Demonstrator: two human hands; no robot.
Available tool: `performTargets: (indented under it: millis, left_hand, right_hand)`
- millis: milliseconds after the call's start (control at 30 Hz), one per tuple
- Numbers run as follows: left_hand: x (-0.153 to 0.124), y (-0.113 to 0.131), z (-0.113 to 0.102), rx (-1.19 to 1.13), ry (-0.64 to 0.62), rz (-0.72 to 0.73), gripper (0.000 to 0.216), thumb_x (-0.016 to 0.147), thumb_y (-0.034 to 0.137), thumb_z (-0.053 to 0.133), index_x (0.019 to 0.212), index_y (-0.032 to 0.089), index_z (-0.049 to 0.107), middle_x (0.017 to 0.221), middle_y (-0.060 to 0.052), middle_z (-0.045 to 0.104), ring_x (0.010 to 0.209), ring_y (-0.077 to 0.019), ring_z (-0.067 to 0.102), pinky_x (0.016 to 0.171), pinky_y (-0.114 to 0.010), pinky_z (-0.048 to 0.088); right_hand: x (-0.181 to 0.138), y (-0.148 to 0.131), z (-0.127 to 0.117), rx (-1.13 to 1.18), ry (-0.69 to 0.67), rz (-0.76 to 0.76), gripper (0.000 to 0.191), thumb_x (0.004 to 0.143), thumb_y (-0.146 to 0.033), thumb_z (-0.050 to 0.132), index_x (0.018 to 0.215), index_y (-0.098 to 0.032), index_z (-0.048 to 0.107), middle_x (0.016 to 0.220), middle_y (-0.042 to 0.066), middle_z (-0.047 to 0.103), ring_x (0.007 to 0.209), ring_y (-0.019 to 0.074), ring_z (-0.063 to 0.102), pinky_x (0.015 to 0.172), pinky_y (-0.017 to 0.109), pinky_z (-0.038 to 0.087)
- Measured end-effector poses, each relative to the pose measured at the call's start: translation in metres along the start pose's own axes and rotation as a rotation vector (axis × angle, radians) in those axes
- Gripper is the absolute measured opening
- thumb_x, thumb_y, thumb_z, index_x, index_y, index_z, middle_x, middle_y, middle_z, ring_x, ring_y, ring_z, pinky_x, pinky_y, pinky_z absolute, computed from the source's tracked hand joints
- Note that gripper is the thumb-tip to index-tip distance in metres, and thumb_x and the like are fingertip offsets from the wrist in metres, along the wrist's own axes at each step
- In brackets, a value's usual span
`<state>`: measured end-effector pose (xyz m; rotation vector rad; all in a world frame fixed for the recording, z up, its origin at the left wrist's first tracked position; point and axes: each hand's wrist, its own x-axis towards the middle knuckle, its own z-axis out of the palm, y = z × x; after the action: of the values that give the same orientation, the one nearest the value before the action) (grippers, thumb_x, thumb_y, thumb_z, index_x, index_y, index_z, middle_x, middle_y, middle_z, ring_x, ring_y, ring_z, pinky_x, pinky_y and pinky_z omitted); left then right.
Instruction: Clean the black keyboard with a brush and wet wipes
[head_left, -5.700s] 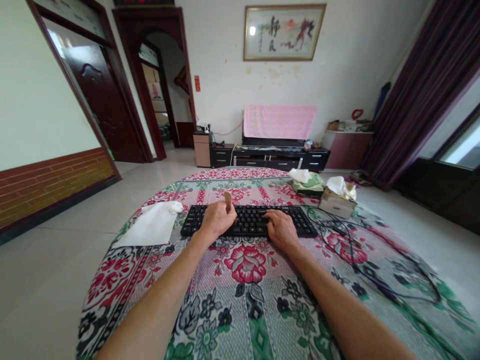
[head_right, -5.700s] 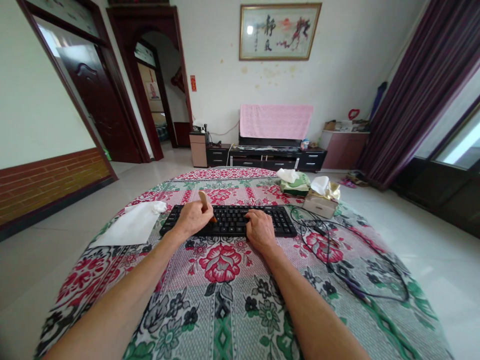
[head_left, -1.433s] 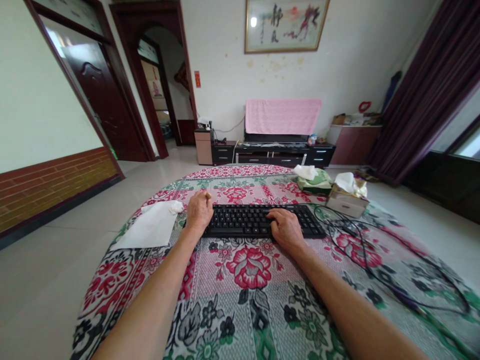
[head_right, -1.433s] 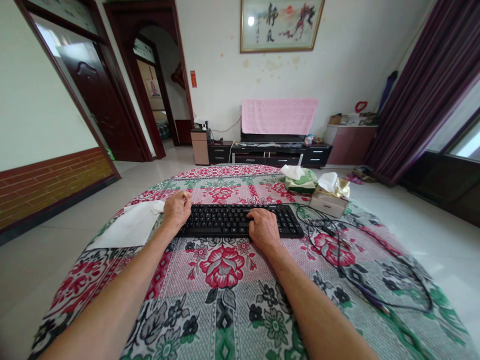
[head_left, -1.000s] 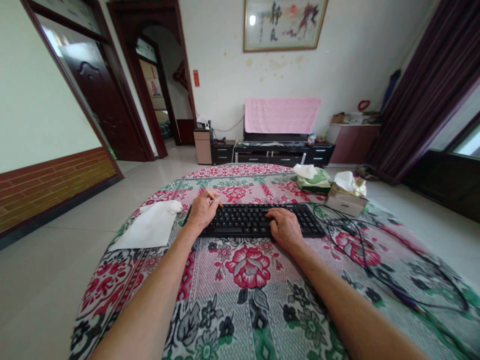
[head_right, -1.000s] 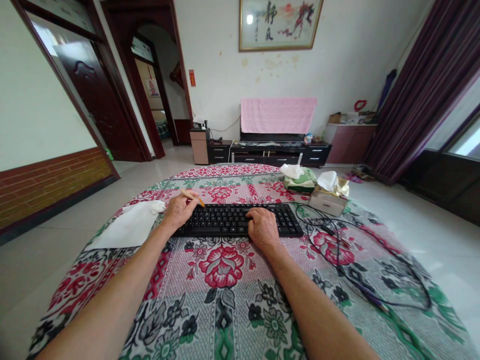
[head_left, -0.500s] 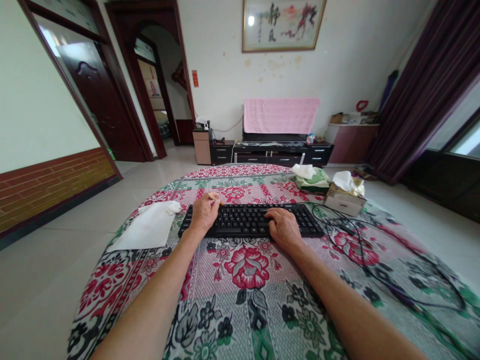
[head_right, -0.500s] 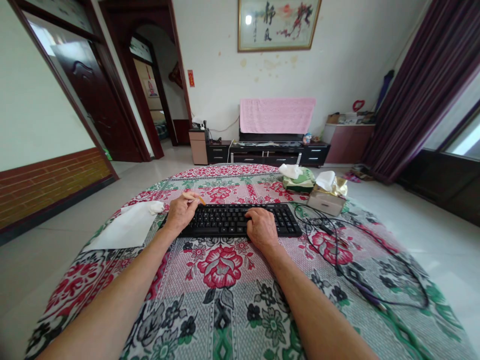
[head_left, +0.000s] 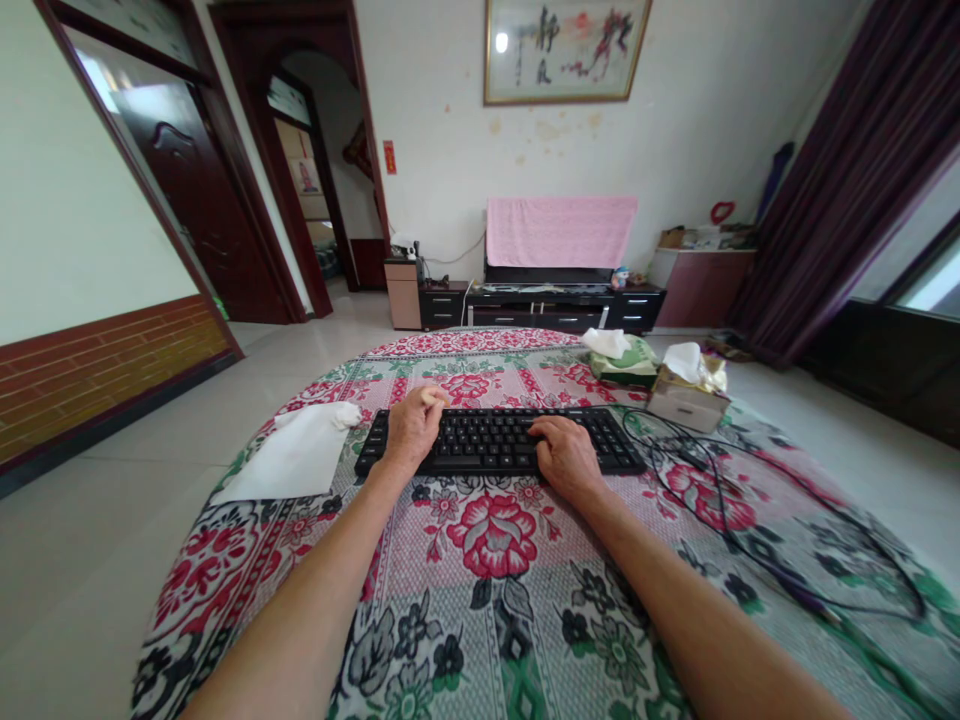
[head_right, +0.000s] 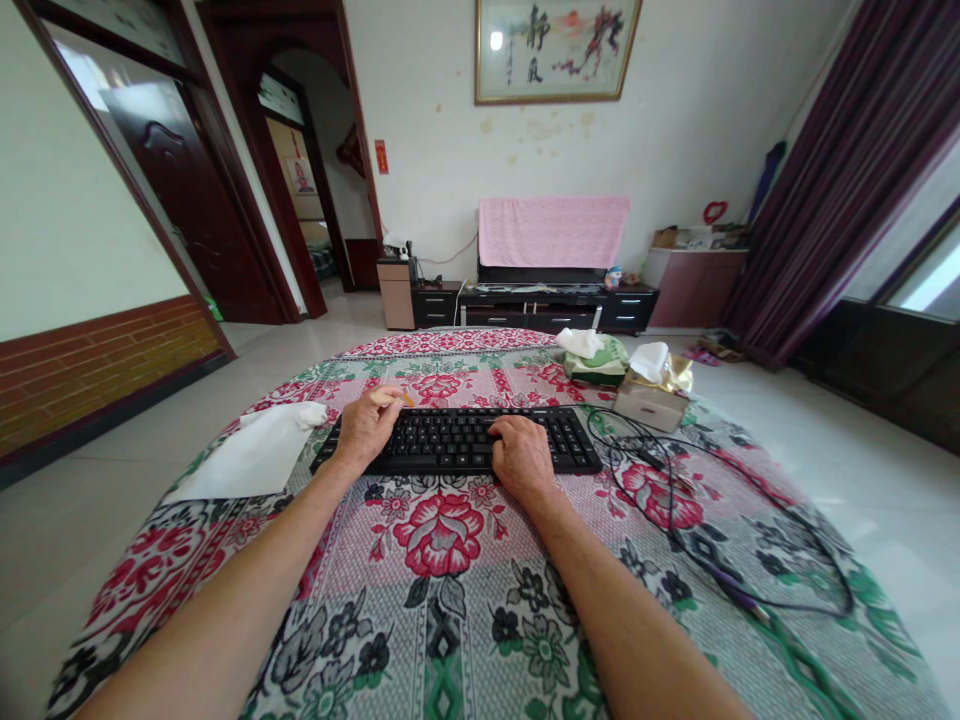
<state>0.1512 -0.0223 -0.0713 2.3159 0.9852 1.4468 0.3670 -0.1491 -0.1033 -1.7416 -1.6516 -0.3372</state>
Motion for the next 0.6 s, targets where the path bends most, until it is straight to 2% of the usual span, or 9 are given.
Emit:
performTargets:
  millis: [167, 267, 367, 500, 600]
  left_hand:
    - [0.001, 0.004, -0.004, 0.082, -0.112, -0.064, 0.009, 0.079, 0.021, 0.057, 0.081, 0.021, 0.065, 0.086, -0.001, 0.073, 0.081, -0.0167, 0.068, 0.079, -0.025, 0.05]
    - [0.005, 0.002, -0.012, 0.159, -0.075, -0.118, 0.012, 0.08, 0.019, 0.055, 0.084, 0.019, 0.066, 0.089, -0.004, 0.073, 0.085, -0.0188, 0.068, 0.082, -0.027, 0.049]
    - [0.014, 0.0, -0.025, 0.241, -0.059, -0.246, 0.017, 0.083, 0.024, 0.054, 0.091, 0.019, 0.068, 0.093, -0.005, 0.073, 0.088, -0.0199, 0.068, 0.083, -0.027, 0.048]
    - [0.024, -0.006, -0.046, 0.418, -0.205, -0.407, 0.021, 0.081, 0.03, 0.057, 0.093, 0.019, 0.07, 0.093, -0.007, 0.073, 0.092, -0.0236, 0.067, 0.082, -0.029, 0.048]
    - [0.027, -0.013, -0.061, 0.574, -0.165, -0.495, 0.024, 0.083, 0.032, 0.053, 0.092, 0.018, 0.071, 0.093, -0.01, 0.073, 0.093, -0.0273, 0.066, 0.081, -0.032, 0.048]
  right_hand:
    - [0.0, 0.0, 0.0, -0.004, 0.004, 0.003, 0.025, 0.074, -0.008, 0.047, 0.086, -0.019, 0.067, 0.104, 0.007, 0.069, 0.101, 0.0223, 0.06, 0.094, 0.038, 0.041]
    - [0.0, 0.0, 0.0, -0.006, 0.004, -0.001, 0.025, 0.075, -0.008, 0.047, 0.086, -0.019, 0.067, 0.104, 0.007, 0.069, 0.101, 0.0221, 0.06, 0.094, 0.038, 0.041]
    - [0.0, 0.0, 0.0, -0.015, 0.001, -0.003, 0.026, 0.074, -0.008, 0.047, 0.086, -0.019, 0.067, 0.104, 0.007, 0.069, 0.101, 0.0225, 0.06, 0.095, 0.038, 0.041]
    - [0.0, 0.0, 0.001, -0.021, -0.002, 0.008, 0.026, 0.073, -0.008, 0.047, 0.087, -0.018, 0.067, 0.105, 0.007, 0.069, 0.102, 0.0226, 0.06, 0.095, 0.038, 0.041]
    - [0.0, 0.001, 0.001, -0.022, -0.007, 0.005, 0.026, 0.074, -0.008, 0.047, 0.087, -0.018, 0.067, 0.105, 0.007, 0.069, 0.102, 0.0224, 0.06, 0.095, 0.038, 0.041]
